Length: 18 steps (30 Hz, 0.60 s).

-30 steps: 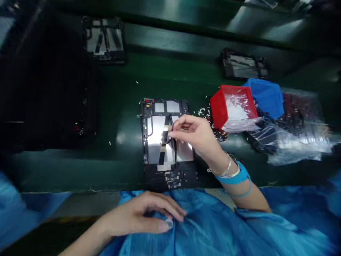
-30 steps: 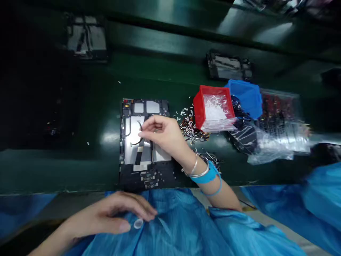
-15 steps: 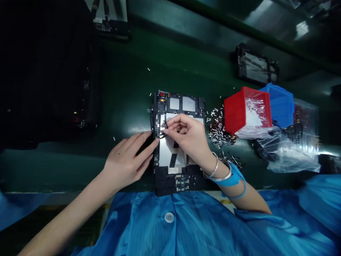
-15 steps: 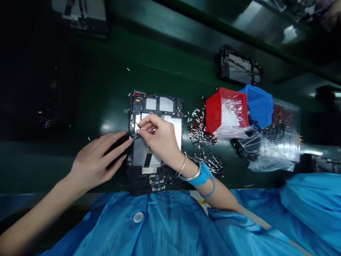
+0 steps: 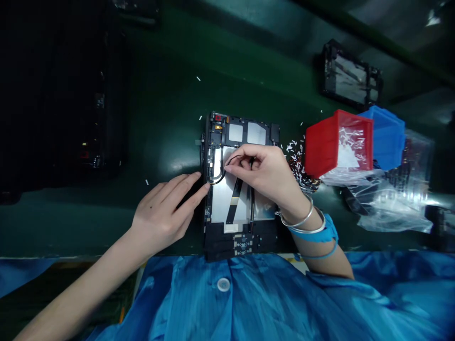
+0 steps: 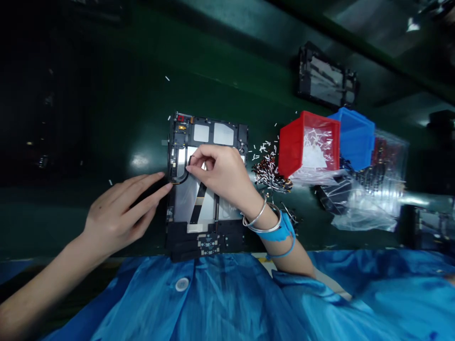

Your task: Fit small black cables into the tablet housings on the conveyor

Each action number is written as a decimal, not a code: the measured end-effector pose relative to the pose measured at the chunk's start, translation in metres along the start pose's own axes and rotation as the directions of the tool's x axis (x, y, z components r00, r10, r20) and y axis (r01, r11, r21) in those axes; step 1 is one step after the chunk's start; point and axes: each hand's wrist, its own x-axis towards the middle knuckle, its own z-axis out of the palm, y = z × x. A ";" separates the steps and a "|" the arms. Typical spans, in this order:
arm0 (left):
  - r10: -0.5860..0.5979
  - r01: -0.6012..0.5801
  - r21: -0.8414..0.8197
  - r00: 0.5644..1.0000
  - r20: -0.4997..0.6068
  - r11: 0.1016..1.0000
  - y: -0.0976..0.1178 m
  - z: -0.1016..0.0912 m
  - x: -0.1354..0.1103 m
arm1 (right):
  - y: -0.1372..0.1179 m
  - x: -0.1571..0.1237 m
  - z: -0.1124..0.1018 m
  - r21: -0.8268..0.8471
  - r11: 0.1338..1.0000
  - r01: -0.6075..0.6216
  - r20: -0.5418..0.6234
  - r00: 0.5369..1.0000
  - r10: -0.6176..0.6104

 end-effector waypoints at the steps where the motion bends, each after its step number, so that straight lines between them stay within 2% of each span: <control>1: 0.005 -0.005 0.015 1.000 0.001 1.000 0.000 0.000 0.001 | 0.000 0.001 -0.001 -0.011 1.000 0.002 0.010 1.000 -0.002; 5: 0.032 -0.034 0.069 0.999 0.018 0.997 0.002 -0.003 0.008 | 0.001 0.003 -0.002 -0.007 1.000 0.012 0.038 0.999 -0.012; 10: 0.073 -0.076 0.041 0.995 0.072 0.996 0.000 -0.006 0.017 | -0.001 0.005 -0.002 -0.046 0.999 -0.001 0.045 0.999 0.003; 14: 0.096 -0.103 0.046 0.986 0.137 0.994 -0.002 -0.004 0.017 | -0.003 0.005 -0.001 -0.085 0.996 -0.006 0.029 1.000 0.009; 18: 0.093 -0.101 0.048 0.985 0.142 0.994 -0.004 -0.002 0.015 | -0.003 0.005 0.001 -0.117 0.993 -0.008 0.017 1.000 0.010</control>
